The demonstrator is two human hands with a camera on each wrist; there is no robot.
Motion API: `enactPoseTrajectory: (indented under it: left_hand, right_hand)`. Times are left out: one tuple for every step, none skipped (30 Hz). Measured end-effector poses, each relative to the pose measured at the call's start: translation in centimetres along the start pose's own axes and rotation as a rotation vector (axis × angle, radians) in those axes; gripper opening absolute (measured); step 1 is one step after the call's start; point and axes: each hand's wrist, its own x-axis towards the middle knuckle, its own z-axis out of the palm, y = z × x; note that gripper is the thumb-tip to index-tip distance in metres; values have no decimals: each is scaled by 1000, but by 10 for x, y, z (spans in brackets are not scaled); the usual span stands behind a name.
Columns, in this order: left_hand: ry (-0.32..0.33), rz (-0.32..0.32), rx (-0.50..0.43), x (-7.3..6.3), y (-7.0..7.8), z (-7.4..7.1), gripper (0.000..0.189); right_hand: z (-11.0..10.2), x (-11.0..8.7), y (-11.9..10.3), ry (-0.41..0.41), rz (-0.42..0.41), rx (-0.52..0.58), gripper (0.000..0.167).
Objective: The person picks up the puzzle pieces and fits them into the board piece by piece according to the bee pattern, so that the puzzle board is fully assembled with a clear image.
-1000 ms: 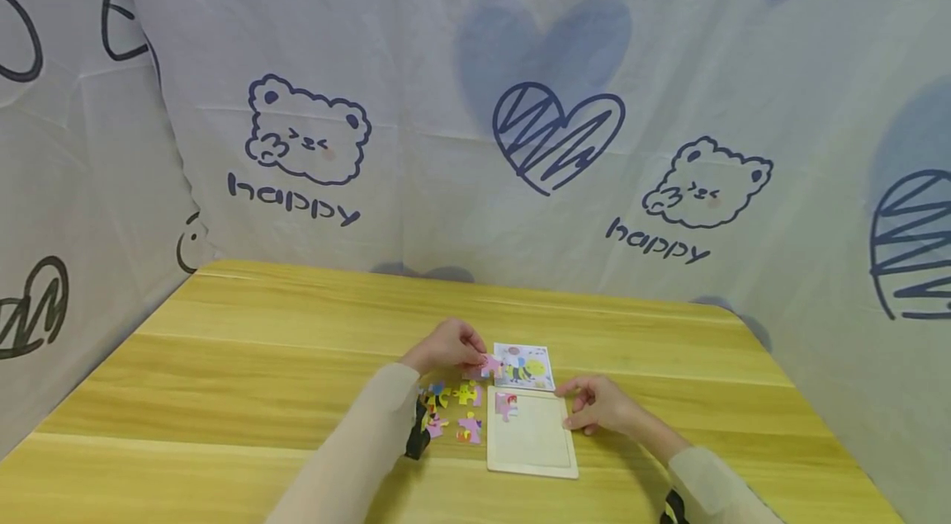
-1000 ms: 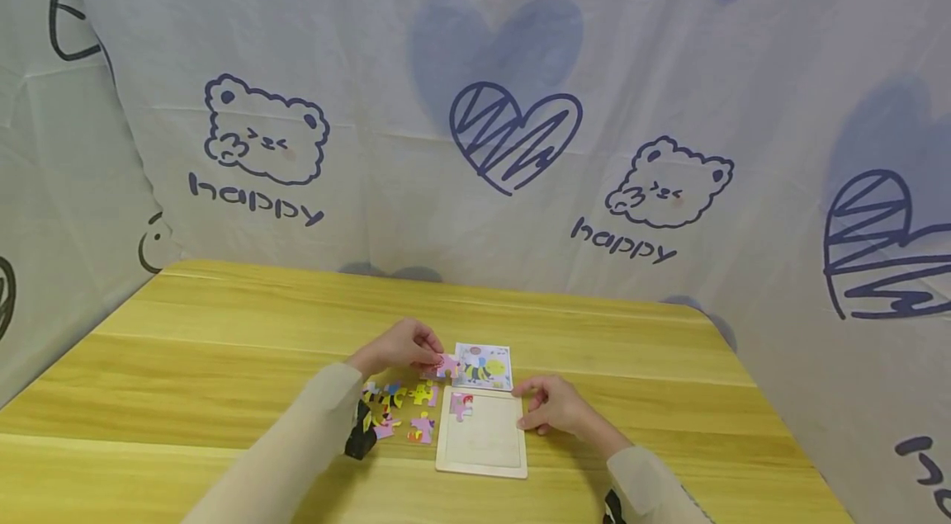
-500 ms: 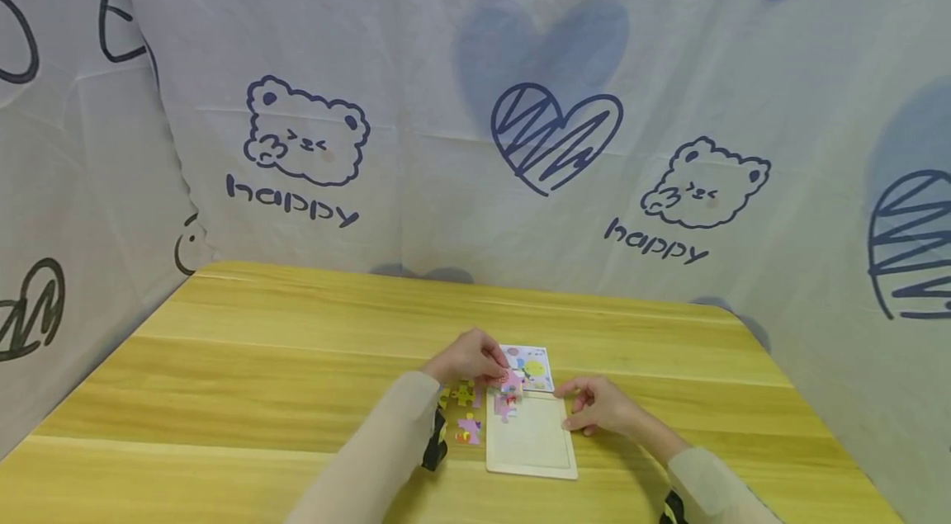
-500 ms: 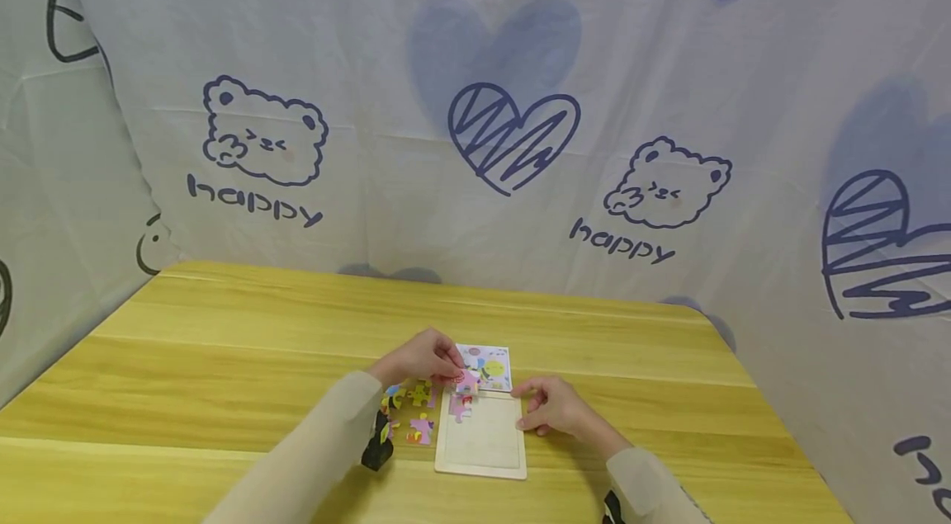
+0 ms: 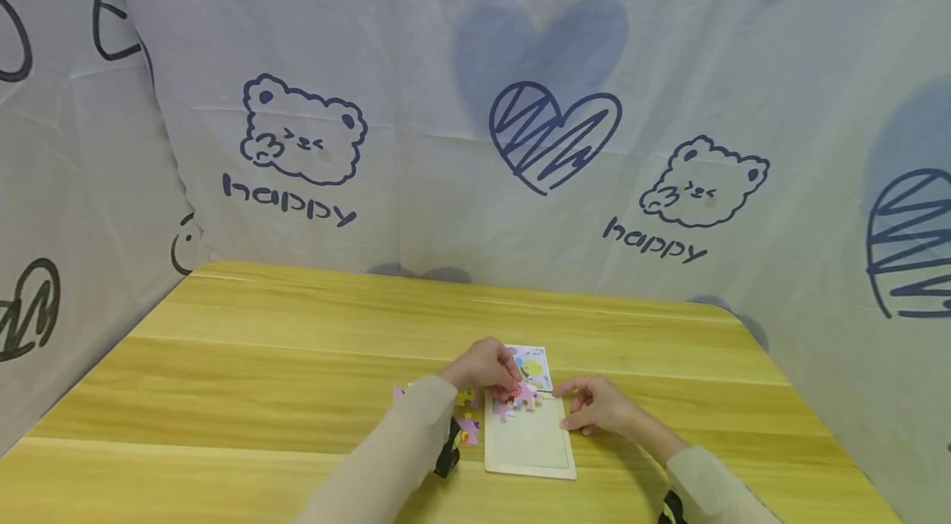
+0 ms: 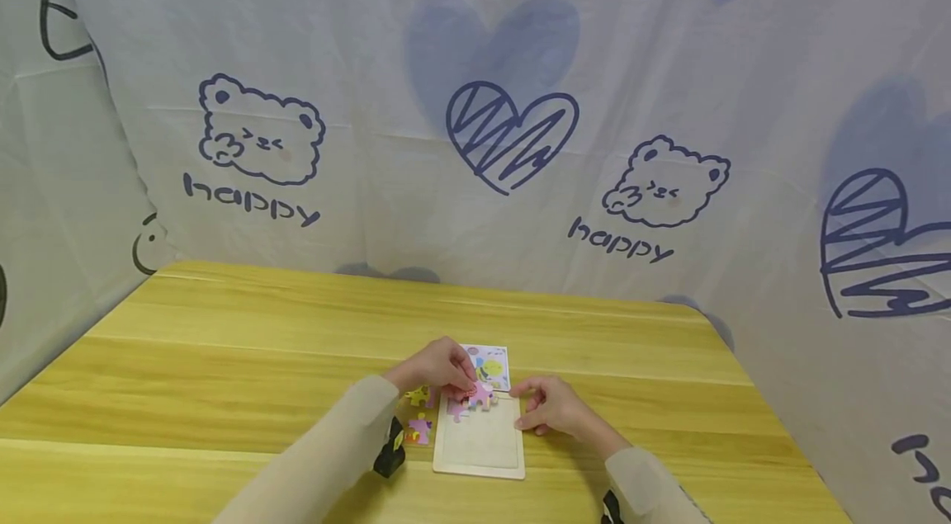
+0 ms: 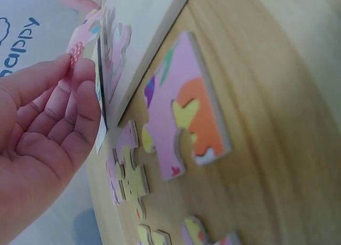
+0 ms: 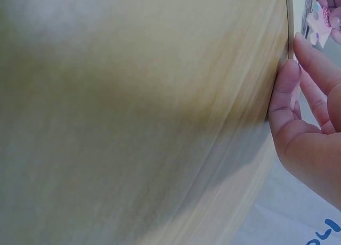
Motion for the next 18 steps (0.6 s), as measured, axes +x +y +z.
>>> enactPoseTrajectory:
  left_hand:
    - [2,-5,3,0,1,1,8]
    - [5,-10,5,-1,1,1,8]
    - [8,-16,7,-1,1,2,8]
    - [12,-19,16,-2,2,2,8]
    - [16,-24,24,-2,2,3,9]
    - [19,-29,29,-2,2,3,10]
    - [20,-32,36,-2,3,4,10]
    - [21,-33,45,-2,3,4,10]
    - [22,-36,52,-2,2,4,11]
    - [23,-36,60,-2,2,4,11]
    - [22,-38,64,-2,2,4,11]
    - [22,-35,74,-1,1,5,11]
    - [21,-34,83,-1,1,5,12]
    - [21,-31,91,-1,1,5,12]
    - [22,-27,98,0,0,5,12]
    - [24,-19,110,0,0,6,13]
    - [23,-17,115,0,-1,6,13]
    - [23,-13,121,0,-1,6,13]
  right_hand:
    - [0,0,0,1,0,0,42]
    - [0,0,1,3,0,1,42]
    - [0,0,1,3,-1,0,42]
    - [0,0,1,4,-2,-3,42]
    - [0,0,0,4,-3,-6,42]
    - [1,0,0,5,-3,-7,42]
    - [1,0,0,5,-3,-10,42]
    - [1,0,0,5,-3,-13,42]
    - [1,0,0,5,-2,-14,42]
    - [1,0,0,6,1,-14,42]
    - [1,0,-1,6,3,-13,42]
    - [1,0,-1,5,4,-13,42]
    - [1,0,-1,5,6,-14,42]
    - [1,0,-1,5,7,-12,42]
    - [1,0,-1,5,9,-12,42]
    - [1,0,-1,5,11,-10,42]
    - [1,0,-1,3,10,-11,42]
    - [1,0,-1,4,13,-10,42]
